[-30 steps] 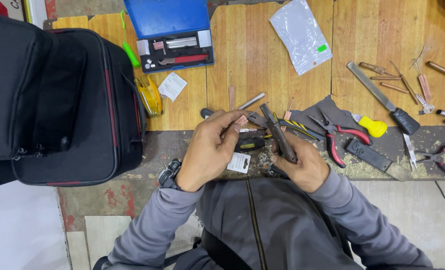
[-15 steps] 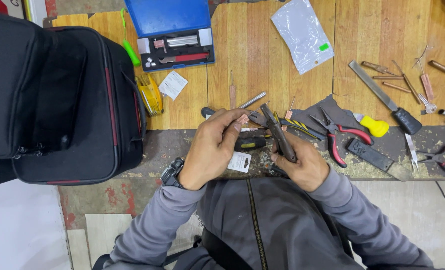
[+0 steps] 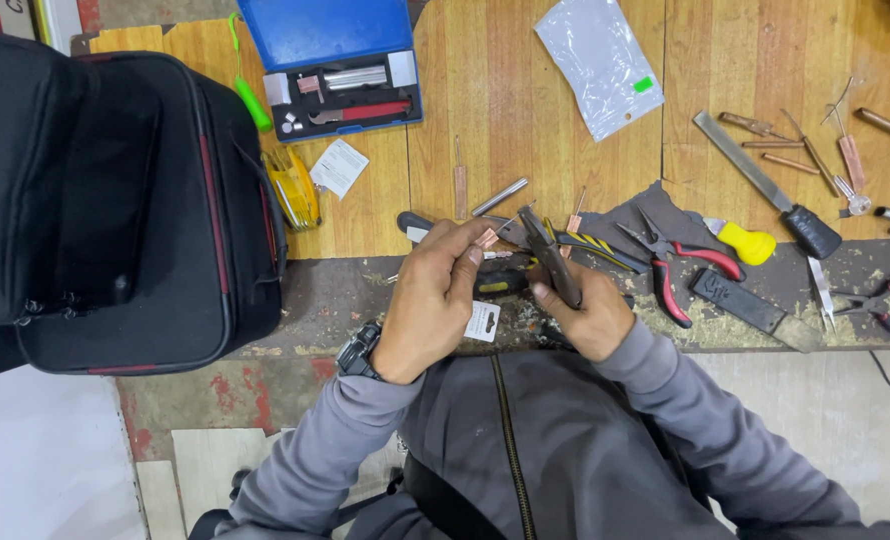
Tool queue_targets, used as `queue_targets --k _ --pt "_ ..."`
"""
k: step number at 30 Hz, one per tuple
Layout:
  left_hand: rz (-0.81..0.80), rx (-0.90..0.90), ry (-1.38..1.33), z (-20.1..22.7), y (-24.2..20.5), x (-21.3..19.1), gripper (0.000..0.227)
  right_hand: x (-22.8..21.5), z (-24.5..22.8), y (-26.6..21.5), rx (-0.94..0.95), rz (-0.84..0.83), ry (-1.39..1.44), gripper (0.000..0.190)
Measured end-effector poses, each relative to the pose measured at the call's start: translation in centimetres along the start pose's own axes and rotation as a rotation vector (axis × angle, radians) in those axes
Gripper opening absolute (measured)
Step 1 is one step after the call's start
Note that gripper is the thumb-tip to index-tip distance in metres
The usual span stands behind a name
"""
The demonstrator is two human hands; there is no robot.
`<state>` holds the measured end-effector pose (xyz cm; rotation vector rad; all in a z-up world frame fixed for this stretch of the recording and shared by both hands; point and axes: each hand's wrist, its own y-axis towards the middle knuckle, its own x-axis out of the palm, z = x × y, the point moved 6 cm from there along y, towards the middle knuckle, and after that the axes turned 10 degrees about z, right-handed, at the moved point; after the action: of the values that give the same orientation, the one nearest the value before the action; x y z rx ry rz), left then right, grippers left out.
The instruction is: Refining and shaping thin copper strips using various hand tools like pliers, wire cutters, and a file on a workshop bench.
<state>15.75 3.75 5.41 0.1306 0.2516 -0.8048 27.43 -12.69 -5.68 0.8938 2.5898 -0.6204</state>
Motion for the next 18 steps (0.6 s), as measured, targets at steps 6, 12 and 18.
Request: queue_targets --k 6,12,18 --pt "-0.03 -0.025 0.046 -1.4 0.2 0.2 0.03 1.1 2.2 0.3 -0.035 0.063 -0.004 0.021" --pt "0.13 -0.143 -0.275 -3.3 -0.5 0.0 0.031 2.2 2.9 0.8 -0.019 0.129 -0.078 0.044" --pt "-0.145 -0.17 -0.71 -6.8 -4.2 4.7 0.068 3.3 -0.1 1.0 -0.159 -0.056 0.052 0.032"
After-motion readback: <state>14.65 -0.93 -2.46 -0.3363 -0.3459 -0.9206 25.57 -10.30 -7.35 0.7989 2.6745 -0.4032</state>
